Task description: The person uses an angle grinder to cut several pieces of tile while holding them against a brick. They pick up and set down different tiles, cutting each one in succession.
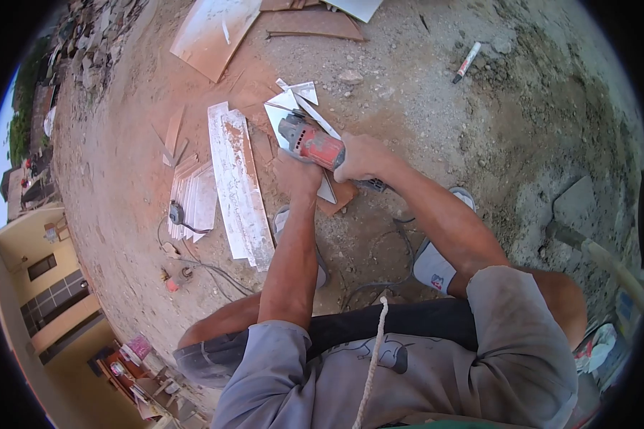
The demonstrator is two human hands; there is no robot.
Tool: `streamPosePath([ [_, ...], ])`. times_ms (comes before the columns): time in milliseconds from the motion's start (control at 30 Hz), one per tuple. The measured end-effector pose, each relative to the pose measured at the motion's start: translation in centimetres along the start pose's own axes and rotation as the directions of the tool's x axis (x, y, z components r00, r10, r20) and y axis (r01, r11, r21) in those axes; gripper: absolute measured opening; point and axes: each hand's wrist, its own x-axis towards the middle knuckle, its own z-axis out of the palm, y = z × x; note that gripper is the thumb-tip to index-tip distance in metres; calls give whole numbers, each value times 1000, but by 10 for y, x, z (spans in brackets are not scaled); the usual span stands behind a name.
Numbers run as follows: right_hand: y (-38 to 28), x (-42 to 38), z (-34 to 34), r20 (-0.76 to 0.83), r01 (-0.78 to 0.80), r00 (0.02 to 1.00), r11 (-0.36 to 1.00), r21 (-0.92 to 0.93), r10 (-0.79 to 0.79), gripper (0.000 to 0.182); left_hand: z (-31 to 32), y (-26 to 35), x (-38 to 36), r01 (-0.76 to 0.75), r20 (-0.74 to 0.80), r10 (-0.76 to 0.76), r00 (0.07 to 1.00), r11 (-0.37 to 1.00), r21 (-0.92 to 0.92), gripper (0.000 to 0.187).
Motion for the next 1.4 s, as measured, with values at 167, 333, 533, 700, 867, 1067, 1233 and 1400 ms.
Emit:
streamPosePath([
  [167, 4, -15, -10, -71, -21, 997, 999, 33, 23, 73, 4, -37, -3, -72, -65, 62, 996, 985, -157, 81],
  [333, 6, -12, -7, -179, -6, 984, 997, 73, 19, 73, -23, -81, -5, 56, -82, -76, 994, 974, -221, 88],
  [533, -22, 4, 12, -110, 49, 993, 998, 30, -46, 72, -33, -118, 11, 145, -167, -144, 975, 989, -9, 95],
  [700, -49, 36, 29, -89, 79, 993, 996, 34, -75, 69, -11, -143, 19, 17, -246, -3, 969, 998, 54, 90],
  [867, -55, 64, 27, -41, 125, 991, 992, -3, -125, 69, 5, -120, 7, -52, -329, 91, 940, 991, 126, 76],
  [1067, -55, 82, 20, -33, 127, 991, 992, -26, -128, 68, 20, -66, -13, -225, -174, 209, 962, 972, -74, 72],
  [1233, -55, 90, 19, -46, 131, 990, 991, -26, -132, 67, 33, -44, -20, -272, -100, 256, 962, 939, -211, 93],
  [1400, -59, 85, 14, -22, 109, 994, 994, -13, -109, 67, 29, -43, -19, -319, -254, 302, 919, 947, -28, 84],
])
